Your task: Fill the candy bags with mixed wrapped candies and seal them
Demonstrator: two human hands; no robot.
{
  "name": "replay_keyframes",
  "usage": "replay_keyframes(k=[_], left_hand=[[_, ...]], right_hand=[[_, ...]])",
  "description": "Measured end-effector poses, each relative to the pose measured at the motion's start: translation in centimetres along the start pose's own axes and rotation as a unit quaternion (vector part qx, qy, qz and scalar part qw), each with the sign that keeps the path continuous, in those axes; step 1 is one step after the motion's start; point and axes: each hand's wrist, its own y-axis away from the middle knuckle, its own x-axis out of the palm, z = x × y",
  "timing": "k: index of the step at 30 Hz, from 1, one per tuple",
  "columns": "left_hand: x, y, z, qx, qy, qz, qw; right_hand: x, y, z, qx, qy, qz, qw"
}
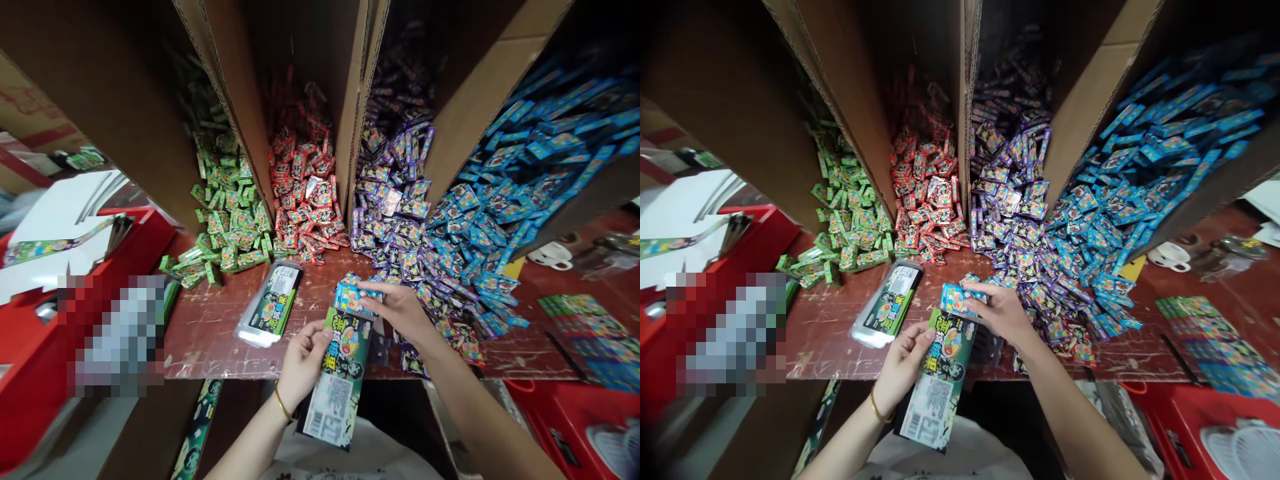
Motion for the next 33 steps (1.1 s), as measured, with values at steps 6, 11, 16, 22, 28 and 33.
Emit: replay_keyframes(k=[6,11,16,22,28,33], left_hand=[[0.2,-0.2,0.1,0.001,-0.001,0.048,0.999],[0.8,-0.2,0.4,0.002,0.004,0.041,0.999],[0.5,0.0,0.7,-0.003,0.022,0.023,1.000],[0.5,0.3,1.0,0.011,0.049,-0.011,0.999],[0.0,1.0,0.5,0.063,-0.005,0.002,0.998],[-0.4,2.4,-0.6,0.081,-0.061,0.000,0.995]], right_hand=[[-0.6,0.8,-0.5,0.032,-0.013,0.040,0.999],[0.1,0.5,-1.0,0.052,-0.058,0.023,0.997],[0.0,0.1,-1.2,0.062,-0.070,0.059,0.994],[1.6,1.3,-1.2,0.018,0.002,0.063,0.998],[4.2,3.4,-2.3,-0.080,0.040,0.030,0.996],[5.3,4.4,-1.8,-0.135,0.041,0.018,0.990]])
